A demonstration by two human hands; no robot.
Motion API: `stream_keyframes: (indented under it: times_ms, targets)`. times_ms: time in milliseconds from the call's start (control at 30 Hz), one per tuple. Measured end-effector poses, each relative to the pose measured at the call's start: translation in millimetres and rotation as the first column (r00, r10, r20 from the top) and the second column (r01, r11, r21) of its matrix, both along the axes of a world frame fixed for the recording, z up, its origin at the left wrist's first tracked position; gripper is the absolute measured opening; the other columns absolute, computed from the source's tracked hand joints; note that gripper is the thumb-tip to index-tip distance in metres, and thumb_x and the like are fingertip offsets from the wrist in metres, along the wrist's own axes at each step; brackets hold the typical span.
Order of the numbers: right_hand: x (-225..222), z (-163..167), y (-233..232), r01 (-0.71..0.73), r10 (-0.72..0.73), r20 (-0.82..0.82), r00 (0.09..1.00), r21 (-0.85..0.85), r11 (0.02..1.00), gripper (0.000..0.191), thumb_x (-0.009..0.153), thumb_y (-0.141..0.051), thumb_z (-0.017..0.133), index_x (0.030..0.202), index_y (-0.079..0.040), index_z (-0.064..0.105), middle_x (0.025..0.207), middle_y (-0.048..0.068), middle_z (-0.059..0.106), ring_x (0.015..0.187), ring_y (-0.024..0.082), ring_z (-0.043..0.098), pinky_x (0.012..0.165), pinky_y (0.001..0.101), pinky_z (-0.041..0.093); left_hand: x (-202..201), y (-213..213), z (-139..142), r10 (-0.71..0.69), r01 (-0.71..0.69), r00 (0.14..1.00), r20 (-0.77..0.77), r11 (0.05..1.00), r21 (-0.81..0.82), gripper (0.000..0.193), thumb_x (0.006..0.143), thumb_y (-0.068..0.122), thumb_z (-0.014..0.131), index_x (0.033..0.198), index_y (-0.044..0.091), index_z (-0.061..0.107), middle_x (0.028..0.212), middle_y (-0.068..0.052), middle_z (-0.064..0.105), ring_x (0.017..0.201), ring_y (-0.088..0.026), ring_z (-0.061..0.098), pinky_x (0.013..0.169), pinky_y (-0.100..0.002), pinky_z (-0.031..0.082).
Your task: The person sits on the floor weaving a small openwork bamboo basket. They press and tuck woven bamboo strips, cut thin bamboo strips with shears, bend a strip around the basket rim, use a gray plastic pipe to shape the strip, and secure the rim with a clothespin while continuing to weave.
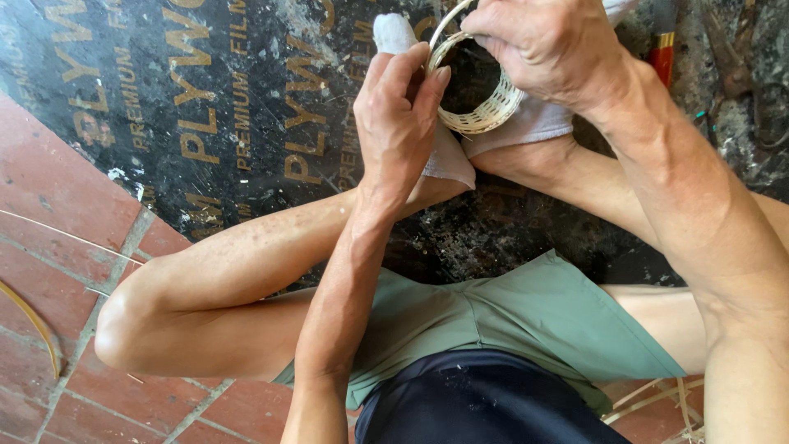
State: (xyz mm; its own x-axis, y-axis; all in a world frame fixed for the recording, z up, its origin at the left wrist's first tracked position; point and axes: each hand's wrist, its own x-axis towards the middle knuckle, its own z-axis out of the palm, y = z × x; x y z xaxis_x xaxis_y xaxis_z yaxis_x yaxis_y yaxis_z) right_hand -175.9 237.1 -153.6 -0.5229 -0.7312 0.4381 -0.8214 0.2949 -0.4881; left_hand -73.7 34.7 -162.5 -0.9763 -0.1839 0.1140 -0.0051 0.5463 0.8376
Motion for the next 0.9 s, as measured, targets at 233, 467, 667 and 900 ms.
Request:
stream_keyframes:
  times_ms: [233, 467, 667, 900]
  targets:
    - [-17, 15, -6, -0.145, 0.133, 0.152, 0.979, 0.070, 0.987, 0.013, 0.091, 0.003, 0.080, 0.100, -0.001, 0.072, 0.092, 0.008, 0.069, 0.082, 0.023, 0.067, 0.076, 0.0346, 0.053, -2, 2, -5, 0.020, -0.020, 1.000, 0.007, 1.000, 0.001, 0.028, 0.096, 0.014, 0.077, 0.120, 0.007, 0.066, 0.097, -0.007, 0.066, 0.081, -0.018, 0.070, 0.071, -0.031, 0.060]
    - [-17, 23, -13, -0.188, 0.187, 0.018, 0.982, 0.169, 0.968, 0.010, 0.090, -0.002, 0.078, 0.099, -0.005, 0.074, 0.083, 0.005, 0.065, 0.077, 0.022, 0.065, 0.072, 0.0347, 0.052, -5, 8, -17, 0.056, -0.059, 0.998, -0.029, 0.993, -0.101, 0.024, 0.094, 0.009, 0.074, 0.116, 0.008, 0.065, 0.095, -0.008, 0.065, 0.078, -0.021, 0.068, 0.071, -0.035, 0.058]
    - [-13, 29, -16, -0.027, 0.161, -0.254, 0.954, 0.462, 0.887, 0.011, 0.081, -0.012, 0.076, 0.075, -0.010, 0.067, 0.073, 0.002, 0.062, 0.068, 0.018, 0.064, 0.058, 0.0314, 0.050, -7, 7, -22, 0.044, -0.048, 0.999, -0.031, 0.991, -0.123, 0.024, 0.096, 0.011, 0.073, 0.117, 0.010, 0.062, 0.097, -0.008, 0.065, 0.080, -0.023, 0.069, 0.073, -0.036, 0.058]
    - [-4, 23, -10, 0.023, 0.113, -0.490, 0.864, 0.261, 0.965, 0.007, 0.096, -0.011, 0.072, 0.099, -0.005, 0.071, 0.092, 0.001, 0.059, 0.087, 0.015, 0.063, 0.076, 0.0261, 0.053, -9, 10, -24, 0.076, -0.079, 0.996, -0.035, 0.992, -0.100, 0.022, 0.097, 0.011, 0.070, 0.117, 0.010, 0.063, 0.103, -0.010, 0.067, 0.087, -0.030, 0.071, 0.075, -0.040, 0.059]
